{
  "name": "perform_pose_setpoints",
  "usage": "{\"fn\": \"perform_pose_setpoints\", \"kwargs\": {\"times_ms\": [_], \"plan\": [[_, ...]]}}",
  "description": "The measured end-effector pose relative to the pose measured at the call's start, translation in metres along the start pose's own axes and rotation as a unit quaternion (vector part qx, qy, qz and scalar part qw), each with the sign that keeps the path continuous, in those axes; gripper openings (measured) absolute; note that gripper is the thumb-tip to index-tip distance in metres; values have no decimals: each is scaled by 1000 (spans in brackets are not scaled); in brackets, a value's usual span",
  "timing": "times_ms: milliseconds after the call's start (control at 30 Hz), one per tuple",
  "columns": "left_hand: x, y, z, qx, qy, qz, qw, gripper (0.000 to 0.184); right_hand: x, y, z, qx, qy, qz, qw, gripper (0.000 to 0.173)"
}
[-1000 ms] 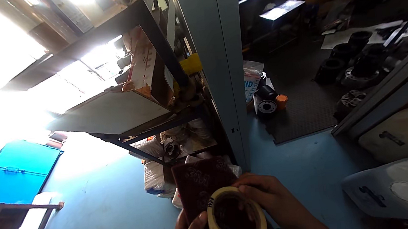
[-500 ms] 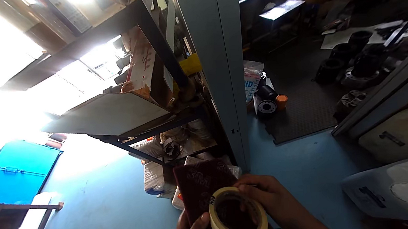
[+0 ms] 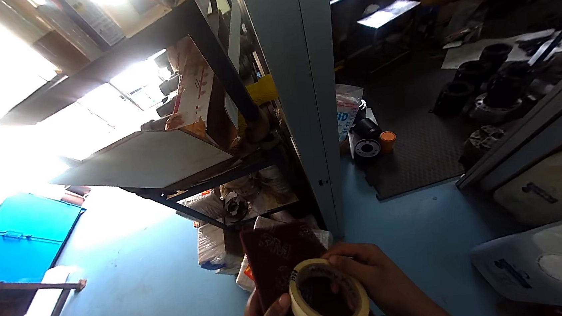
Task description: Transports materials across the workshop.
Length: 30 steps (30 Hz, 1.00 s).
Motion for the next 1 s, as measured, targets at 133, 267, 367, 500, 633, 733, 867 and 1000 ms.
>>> {"fn": "perform_pose_setpoints", "kwargs": {"times_ms": [133, 267, 367, 500, 633, 733, 867, 1000], "plan": [[0, -1, 1, 3, 0, 4, 1000, 20, 1, 1, 1, -2, -4, 2, 1000, 23], [1, -1, 1, -3, 0, 1, 1000, 19, 1, 0, 1, 5, -8, 1, 1000, 23], [1, -1, 0, -2, -2, 1, 1000, 19, 1, 0, 1, 5, -7, 1, 1000, 23], [1, 0, -1, -3, -5, -5, 1000, 19, 0, 0, 2, 11, -13, 3, 1000, 22], [0, 0, -1, -5, -9, -9, 1000, 20, 0, 0, 3, 13, -11, -1, 1000, 23], [0, 0, 0, -11, -16, -16, 1000, 21, 0, 0, 5, 20, -9, -7, 1000, 23], [-1, 0, 1, -8, -24, -22, 999, 21, -1, -2, 4, 29, -12, -14, 999, 23], [-3, 1, 1, 2, -24, -20, 1000, 22, -2, -2, 4, 27, -12, -18, 999, 23]]}}
Point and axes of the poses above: each hand's wrist, its own x-axis towards the middle knuckle, its own y-axis out of the back of the hand, z = x × y, the point moved 7 cm from there along x, towards the middle knuckle, and after that the axes turned 3 degrees about z, right-handed, at the moved point
